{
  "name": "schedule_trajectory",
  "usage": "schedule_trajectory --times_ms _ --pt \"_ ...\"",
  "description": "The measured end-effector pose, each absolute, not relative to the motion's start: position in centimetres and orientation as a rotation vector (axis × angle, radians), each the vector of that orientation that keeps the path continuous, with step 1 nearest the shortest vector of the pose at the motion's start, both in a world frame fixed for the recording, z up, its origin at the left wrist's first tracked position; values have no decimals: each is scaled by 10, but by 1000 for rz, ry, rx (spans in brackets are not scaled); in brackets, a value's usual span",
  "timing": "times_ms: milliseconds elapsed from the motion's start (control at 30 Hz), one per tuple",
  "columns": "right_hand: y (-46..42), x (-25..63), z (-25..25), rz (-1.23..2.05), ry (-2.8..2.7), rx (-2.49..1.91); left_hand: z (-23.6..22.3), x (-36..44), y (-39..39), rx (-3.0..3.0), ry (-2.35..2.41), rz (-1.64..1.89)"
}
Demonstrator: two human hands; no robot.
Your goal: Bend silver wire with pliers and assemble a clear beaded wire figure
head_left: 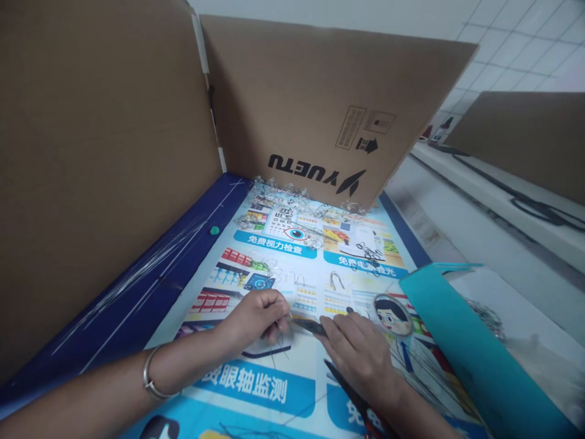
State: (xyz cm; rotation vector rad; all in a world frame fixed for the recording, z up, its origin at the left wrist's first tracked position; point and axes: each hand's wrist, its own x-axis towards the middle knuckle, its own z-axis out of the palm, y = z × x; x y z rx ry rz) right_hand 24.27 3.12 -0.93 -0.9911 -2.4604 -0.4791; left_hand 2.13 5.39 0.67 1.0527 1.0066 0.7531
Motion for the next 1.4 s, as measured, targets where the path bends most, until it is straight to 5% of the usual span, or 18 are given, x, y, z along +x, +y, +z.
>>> schedule_trajectory --times_ms 867,1400 --pt "29 230 -21 -31 -2214 -1068 -3 20 49 1347 1043 978" --pt "31 233 -18 -269 -2359 -1101 -1 20 57 1188 1019 803"
